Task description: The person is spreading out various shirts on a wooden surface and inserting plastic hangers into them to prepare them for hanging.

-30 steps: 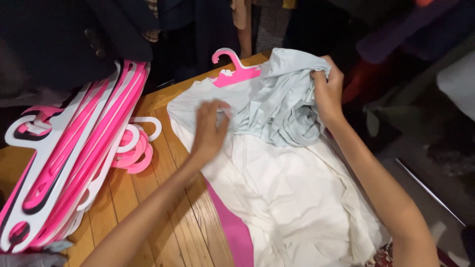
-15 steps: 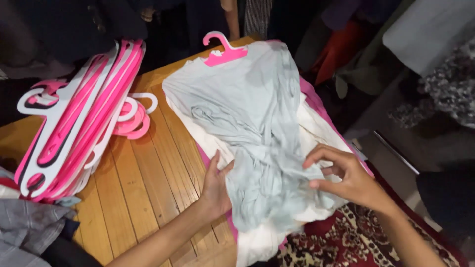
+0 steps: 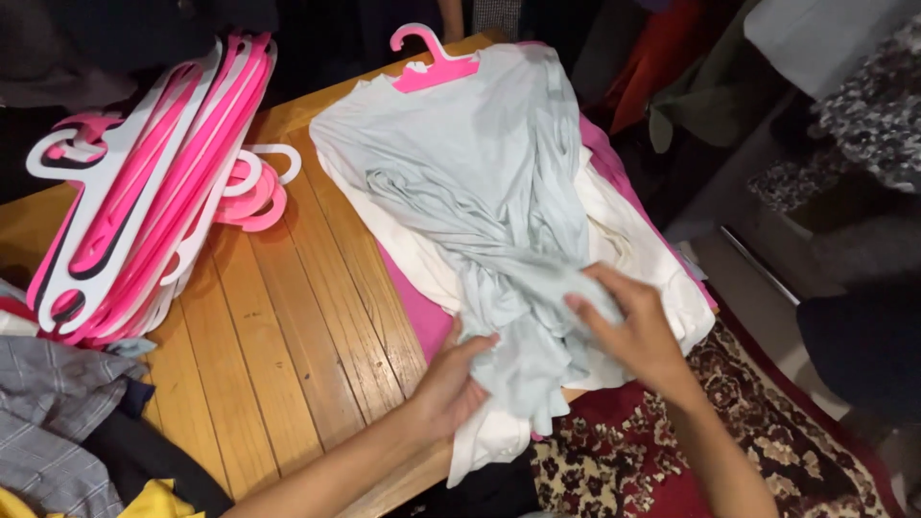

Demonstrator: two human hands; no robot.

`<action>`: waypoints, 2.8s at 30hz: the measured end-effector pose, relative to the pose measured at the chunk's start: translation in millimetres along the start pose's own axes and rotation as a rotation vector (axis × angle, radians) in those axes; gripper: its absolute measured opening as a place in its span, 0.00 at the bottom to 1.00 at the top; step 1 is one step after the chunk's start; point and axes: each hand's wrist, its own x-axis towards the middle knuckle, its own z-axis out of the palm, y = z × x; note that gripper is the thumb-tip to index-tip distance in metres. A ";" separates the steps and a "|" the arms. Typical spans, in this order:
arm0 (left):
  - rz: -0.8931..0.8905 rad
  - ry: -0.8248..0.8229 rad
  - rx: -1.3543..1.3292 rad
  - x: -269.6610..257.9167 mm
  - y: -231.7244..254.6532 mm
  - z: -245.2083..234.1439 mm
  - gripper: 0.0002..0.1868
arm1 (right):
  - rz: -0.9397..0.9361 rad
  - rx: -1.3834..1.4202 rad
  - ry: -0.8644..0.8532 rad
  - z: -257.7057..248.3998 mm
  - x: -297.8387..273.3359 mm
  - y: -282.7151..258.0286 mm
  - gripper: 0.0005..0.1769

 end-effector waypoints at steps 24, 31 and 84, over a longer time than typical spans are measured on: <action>0.153 0.222 0.402 -29.6 19.9 -0.8 0.30 | 0.166 0.107 0.083 41.5 8.4 38.4 0.43; 0.203 0.083 0.223 -44.6 27.1 -9.1 0.28 | 0.262 1.660 -0.041 5.8 19.5 53.7 0.31; 1.026 -0.080 0.919 -57.4 8.1 -59.9 0.15 | -0.260 -0.241 0.824 -89.3 -6.1 142.1 0.14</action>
